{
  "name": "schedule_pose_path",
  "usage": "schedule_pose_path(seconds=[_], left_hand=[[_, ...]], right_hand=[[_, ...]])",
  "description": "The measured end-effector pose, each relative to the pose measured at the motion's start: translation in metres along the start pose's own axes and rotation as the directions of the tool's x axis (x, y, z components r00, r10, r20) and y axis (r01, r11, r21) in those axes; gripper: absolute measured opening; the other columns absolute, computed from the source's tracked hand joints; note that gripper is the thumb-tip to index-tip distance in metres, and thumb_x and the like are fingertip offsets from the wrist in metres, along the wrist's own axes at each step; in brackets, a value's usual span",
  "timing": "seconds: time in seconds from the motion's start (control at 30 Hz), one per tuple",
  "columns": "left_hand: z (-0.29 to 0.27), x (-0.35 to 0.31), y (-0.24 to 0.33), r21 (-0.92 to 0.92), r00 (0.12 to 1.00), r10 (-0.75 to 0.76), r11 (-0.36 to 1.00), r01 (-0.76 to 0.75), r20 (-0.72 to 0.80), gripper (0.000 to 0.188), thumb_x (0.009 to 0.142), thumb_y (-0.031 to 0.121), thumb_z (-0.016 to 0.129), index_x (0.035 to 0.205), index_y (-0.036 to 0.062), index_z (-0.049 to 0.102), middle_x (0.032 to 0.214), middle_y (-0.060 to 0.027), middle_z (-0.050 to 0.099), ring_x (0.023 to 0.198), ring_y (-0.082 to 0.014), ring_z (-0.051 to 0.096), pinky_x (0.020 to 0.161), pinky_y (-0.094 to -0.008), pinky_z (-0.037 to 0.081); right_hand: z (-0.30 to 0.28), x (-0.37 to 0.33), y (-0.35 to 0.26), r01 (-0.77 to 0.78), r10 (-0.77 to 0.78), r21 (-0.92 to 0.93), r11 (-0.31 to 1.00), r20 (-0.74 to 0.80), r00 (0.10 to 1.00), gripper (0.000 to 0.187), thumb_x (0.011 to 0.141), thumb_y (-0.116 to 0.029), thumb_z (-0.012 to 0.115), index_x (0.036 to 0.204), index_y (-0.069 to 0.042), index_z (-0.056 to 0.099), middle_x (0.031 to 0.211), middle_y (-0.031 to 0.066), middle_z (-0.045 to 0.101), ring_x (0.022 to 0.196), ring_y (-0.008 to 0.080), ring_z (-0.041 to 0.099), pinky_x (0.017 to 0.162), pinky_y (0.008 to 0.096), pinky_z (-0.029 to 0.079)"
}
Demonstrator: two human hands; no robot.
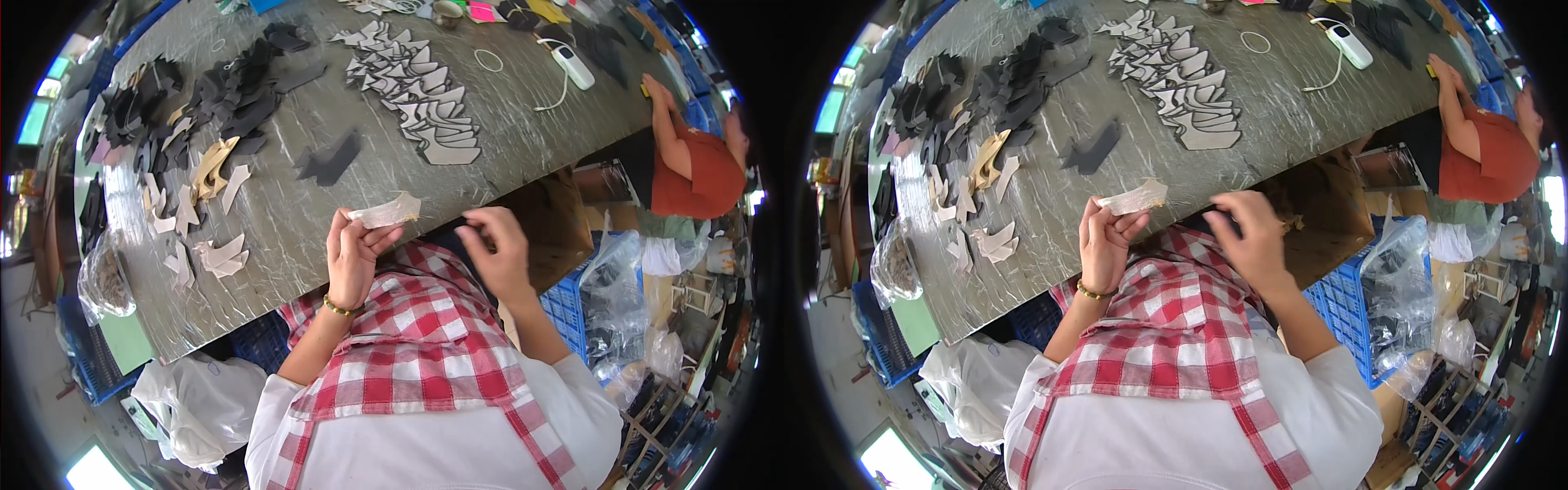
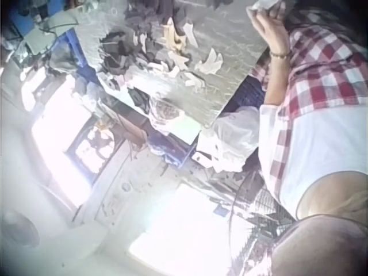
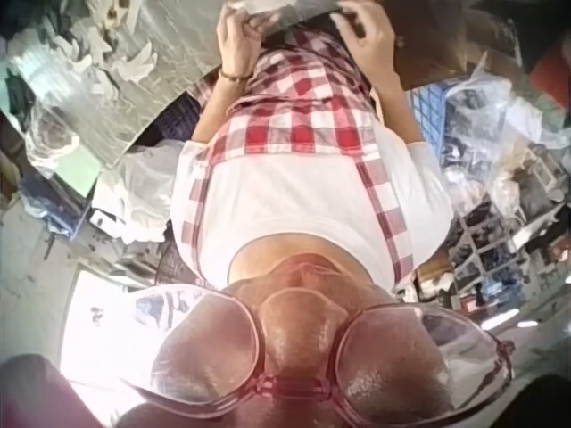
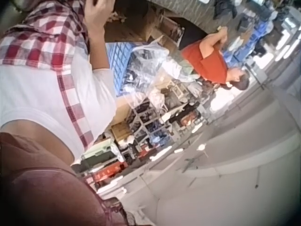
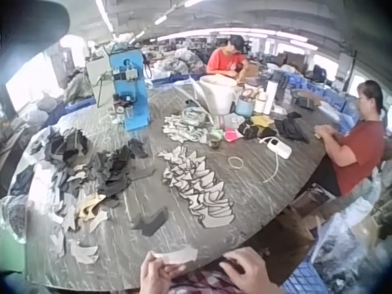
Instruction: Organizing and stacking various shoe upper components on a manufacturing table.
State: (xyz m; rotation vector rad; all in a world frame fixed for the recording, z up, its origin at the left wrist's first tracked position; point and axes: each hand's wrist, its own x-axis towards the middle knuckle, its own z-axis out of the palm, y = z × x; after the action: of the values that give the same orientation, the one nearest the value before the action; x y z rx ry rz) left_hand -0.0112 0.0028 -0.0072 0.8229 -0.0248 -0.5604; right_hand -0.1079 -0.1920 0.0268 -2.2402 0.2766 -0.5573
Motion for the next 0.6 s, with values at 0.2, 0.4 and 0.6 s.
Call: schedule_pose_path(seconds=[0.2, 0.4, 0.6], left_hand=[[0.008, -0.004, -0.001, 0.063, 0.999, -0.033, 0.998, 0.031, 0.036, 0.015, 0.098, 0.011, 0.027, 0.103, 0.0044, 0.039, 0.112, -0.0233, 0.059, 0.105, -0.0354, 0.063, 0.092, -0.0422, 0.052], [0.003, -0.008, -0.001, -0.169, 0.996, -0.049, 0.984, 0.061, 0.074, 0.015, 0.097, 0.012, 0.026, 0.102, 0.0050, 0.039, 0.115, -0.0254, 0.059, 0.106, -0.0374, 0.062, 0.094, -0.0445, 0.051], [0.008, -0.007, 0.002, 0.247, 0.993, 0.116, 0.963, -0.111, -0.006, 0.011, 0.096, 0.007, 0.028, 0.101, 0.0039, 0.038, 0.112, -0.0242, 0.060, 0.109, -0.0393, 0.060, 0.096, -0.0463, 0.050]], right_hand=[[0.038, 0.013, -0.013, 0.343, -0.343, -0.044, 0.938, -0.001, 0.939, 0.022, 0.077, -0.005, 0.071, 0.096, 0.000, 0.062, 0.089, 0.0103, 0.061, 0.077, 0.0273, 0.059, 0.070, 0.0360, 0.049], [0.043, 0.022, -0.009, 0.500, -0.498, -0.097, 0.860, 0.053, 0.866, 0.018, 0.076, 0.000, 0.068, 0.092, 0.001, 0.060, 0.086, 0.0106, 0.059, 0.077, 0.0267, 0.059, 0.068, 0.0357, 0.049], [0.045, 0.020, -0.021, 0.330, -0.326, 0.060, 0.942, -0.061, 0.943, 0.016, 0.079, 0.001, 0.066, 0.093, -0.001, 0.060, 0.085, 0.0107, 0.060, 0.076, 0.0279, 0.060, 0.065, 0.0348, 0.049]])
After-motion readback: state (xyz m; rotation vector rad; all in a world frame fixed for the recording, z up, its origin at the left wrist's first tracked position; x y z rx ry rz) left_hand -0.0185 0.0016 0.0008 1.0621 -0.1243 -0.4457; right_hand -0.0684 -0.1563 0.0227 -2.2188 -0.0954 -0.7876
